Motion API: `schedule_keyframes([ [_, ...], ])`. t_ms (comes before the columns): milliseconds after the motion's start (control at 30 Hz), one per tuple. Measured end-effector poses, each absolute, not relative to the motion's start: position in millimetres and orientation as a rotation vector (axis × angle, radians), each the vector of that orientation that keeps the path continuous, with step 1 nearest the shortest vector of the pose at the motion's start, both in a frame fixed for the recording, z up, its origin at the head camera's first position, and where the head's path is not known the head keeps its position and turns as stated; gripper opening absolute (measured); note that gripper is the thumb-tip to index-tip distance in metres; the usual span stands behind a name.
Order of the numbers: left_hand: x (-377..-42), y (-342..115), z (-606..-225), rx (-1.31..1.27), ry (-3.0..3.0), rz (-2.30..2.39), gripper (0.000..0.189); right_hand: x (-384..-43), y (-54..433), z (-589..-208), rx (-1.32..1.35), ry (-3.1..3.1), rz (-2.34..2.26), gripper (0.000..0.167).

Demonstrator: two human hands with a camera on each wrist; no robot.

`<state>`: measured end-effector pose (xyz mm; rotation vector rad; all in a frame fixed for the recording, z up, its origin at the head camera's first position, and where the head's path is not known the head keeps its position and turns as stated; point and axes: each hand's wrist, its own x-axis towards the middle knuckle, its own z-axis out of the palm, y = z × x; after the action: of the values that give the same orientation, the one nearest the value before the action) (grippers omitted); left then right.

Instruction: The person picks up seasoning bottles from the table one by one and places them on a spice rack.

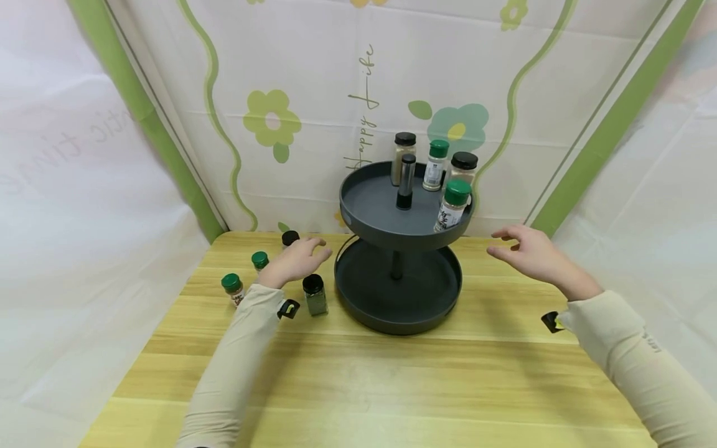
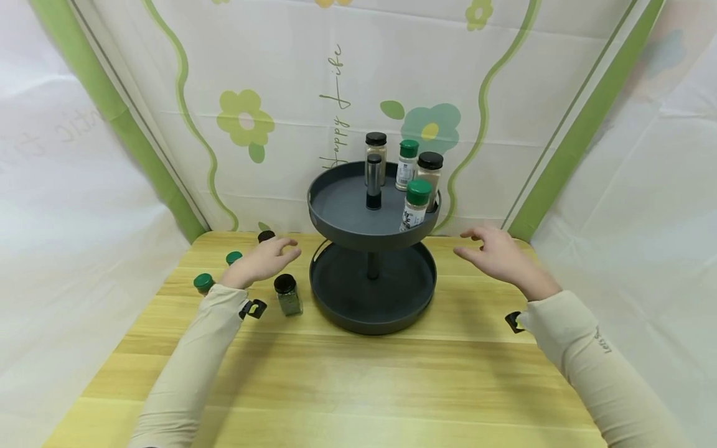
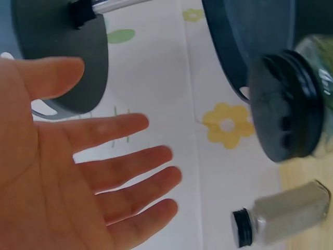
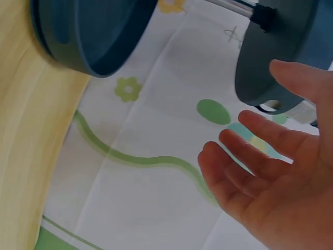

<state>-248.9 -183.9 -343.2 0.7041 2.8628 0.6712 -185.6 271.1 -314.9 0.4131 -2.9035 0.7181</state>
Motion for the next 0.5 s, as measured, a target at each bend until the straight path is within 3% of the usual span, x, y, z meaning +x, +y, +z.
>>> schedule_keyframes([
  [500,-246,-208,-376,0.698,2.715,0.751,0.063,-191,273,-365,0.444,-2.922,0.560,0.040],
])
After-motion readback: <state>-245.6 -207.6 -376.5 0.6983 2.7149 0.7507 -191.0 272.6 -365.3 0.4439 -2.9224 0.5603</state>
